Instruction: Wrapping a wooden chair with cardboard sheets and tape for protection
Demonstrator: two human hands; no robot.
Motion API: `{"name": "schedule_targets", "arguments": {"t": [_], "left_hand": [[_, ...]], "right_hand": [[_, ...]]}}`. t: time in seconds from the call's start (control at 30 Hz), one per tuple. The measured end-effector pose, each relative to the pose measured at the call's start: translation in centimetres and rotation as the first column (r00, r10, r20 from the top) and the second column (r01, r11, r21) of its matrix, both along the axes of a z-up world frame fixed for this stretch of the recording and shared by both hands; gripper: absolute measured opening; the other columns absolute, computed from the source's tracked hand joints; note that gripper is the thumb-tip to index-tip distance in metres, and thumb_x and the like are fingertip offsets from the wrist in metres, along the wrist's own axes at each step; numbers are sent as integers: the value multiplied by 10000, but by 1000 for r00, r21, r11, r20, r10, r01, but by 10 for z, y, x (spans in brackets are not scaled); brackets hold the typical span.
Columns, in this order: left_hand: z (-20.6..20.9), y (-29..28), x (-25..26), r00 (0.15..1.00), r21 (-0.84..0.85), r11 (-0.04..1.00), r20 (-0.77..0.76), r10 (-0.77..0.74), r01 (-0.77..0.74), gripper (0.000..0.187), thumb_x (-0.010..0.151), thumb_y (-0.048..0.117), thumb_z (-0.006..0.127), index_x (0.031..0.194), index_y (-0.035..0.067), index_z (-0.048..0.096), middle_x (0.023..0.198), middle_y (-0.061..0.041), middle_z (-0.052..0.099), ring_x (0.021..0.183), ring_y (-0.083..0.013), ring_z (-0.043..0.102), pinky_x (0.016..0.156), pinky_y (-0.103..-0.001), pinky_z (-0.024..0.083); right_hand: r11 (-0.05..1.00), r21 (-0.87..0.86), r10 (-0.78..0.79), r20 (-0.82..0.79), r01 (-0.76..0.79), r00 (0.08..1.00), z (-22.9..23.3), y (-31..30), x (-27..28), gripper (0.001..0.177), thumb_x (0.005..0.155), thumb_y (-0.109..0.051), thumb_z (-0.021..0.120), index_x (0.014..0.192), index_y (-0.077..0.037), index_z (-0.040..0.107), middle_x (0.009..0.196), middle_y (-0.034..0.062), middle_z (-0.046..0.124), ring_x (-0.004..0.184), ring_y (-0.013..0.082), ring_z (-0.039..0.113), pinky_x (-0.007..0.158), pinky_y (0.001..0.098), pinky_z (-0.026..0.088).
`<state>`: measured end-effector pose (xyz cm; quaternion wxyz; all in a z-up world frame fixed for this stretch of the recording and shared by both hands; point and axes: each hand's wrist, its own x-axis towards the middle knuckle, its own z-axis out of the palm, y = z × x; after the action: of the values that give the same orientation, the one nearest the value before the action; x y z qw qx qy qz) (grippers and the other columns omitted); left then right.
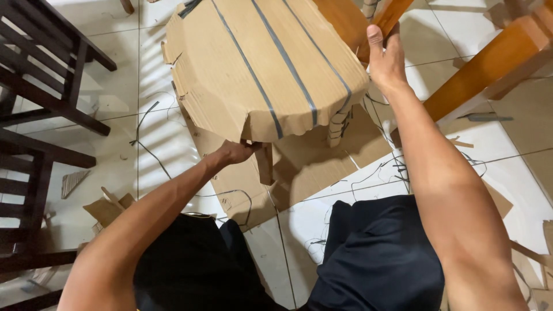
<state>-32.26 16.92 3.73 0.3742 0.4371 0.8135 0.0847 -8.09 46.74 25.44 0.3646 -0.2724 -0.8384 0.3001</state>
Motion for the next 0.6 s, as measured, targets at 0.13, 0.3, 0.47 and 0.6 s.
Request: {"name": "schedule_targets", "arguments": {"t": [0.13,0.3,0.47,0.6], "left_hand": [[-53,5,-10,941,62,984,-308,-138,165,671,925,739,413,1516,422,440,1506,104,536,1151,-100,601,813,-254,530],[-80,6,-11,857,451,858,-515,25,245,567,965,635,521,1447,340,562,1392,37,648,1022,-248,702,717,-389,586],[-90,20,-10,715,343,875,-699,-5,341,678,984,702,417,1521,293,481,662,77,706,341,-158,439,327,-319,343],[-79,38,-12,588,260,855,-807,-63,449,459,1051,630,338,1508,635,294,456,50,459,336,-110,316,296,-309,291]], "right_hand": [[997,51,-56,-36,58,998,-2,-1,-1,871,1000,-774,340,1384,1,447,1281,229,613,1157,367,628,973,495,466],[982,137,-136,36,130,990,-9,17,2,979,978,-842,308,1262,58,570,1053,227,648,961,351,673,860,503,512],[988,147,-42,-87,54,995,-2,22,3,744,1085,-669,441,1249,49,545,1132,219,687,955,318,663,829,447,506],[972,235,28,-169,12,985,-10,45,-10,558,1136,-508,473,1214,27,608,1080,173,693,904,278,641,777,427,512]]}}
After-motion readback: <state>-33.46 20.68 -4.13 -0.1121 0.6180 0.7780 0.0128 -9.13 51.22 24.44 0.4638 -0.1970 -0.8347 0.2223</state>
